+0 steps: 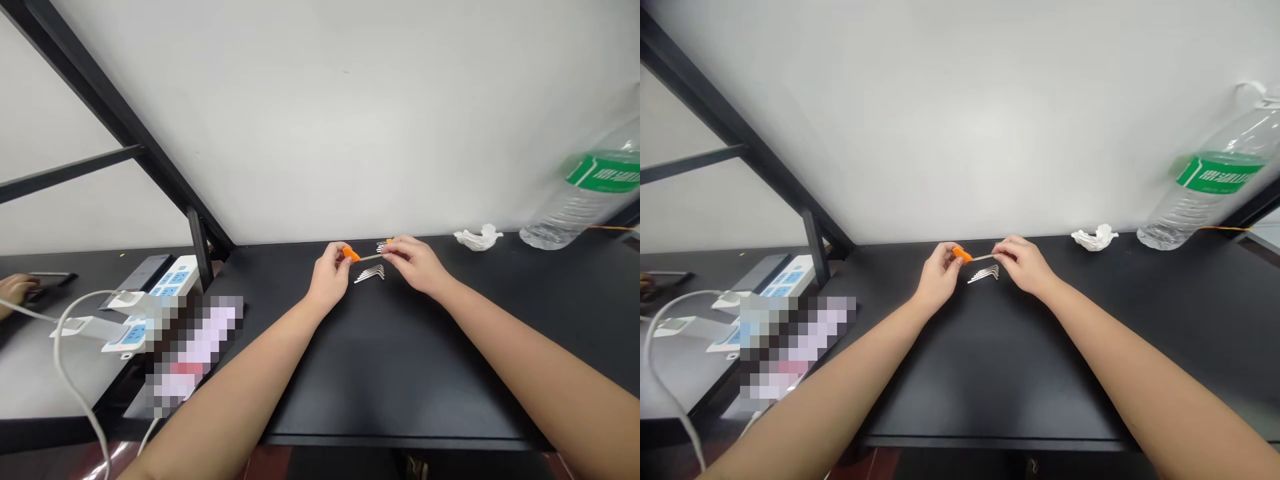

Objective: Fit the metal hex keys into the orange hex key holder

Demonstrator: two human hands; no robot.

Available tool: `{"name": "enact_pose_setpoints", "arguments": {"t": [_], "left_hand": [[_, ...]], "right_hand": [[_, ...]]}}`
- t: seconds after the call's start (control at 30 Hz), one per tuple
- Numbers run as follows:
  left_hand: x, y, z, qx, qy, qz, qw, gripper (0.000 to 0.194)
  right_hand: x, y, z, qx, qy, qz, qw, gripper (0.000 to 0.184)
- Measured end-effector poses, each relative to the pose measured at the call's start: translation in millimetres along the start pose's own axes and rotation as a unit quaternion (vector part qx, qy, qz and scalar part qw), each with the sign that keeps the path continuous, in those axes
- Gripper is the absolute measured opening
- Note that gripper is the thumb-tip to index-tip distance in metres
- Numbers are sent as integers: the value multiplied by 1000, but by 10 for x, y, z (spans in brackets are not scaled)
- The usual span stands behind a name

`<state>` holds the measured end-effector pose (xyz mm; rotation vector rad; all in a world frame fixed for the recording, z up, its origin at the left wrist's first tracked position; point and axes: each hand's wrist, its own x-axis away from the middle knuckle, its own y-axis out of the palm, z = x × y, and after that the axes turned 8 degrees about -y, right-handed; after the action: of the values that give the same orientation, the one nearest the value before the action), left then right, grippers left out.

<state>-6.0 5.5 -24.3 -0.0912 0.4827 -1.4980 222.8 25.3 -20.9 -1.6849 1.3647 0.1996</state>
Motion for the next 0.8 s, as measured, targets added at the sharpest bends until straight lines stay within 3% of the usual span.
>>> {"name": "enact_pose_setpoints", "arguments": {"t": [0.4, 0.6, 0.8], "left_hand": [[-27, 49, -90, 37, 15, -16, 999, 18], [31, 82, -12, 31, 19, -92, 995, 14], [50, 94, 14, 49, 4, -106, 993, 14]], "right_hand": [[-33, -48, -46, 0, -9, -20, 1000, 18], [-35, 55, -101, -5, -52, -52, 997, 14], [-22, 129, -177, -75, 56, -59, 994, 7]]}}
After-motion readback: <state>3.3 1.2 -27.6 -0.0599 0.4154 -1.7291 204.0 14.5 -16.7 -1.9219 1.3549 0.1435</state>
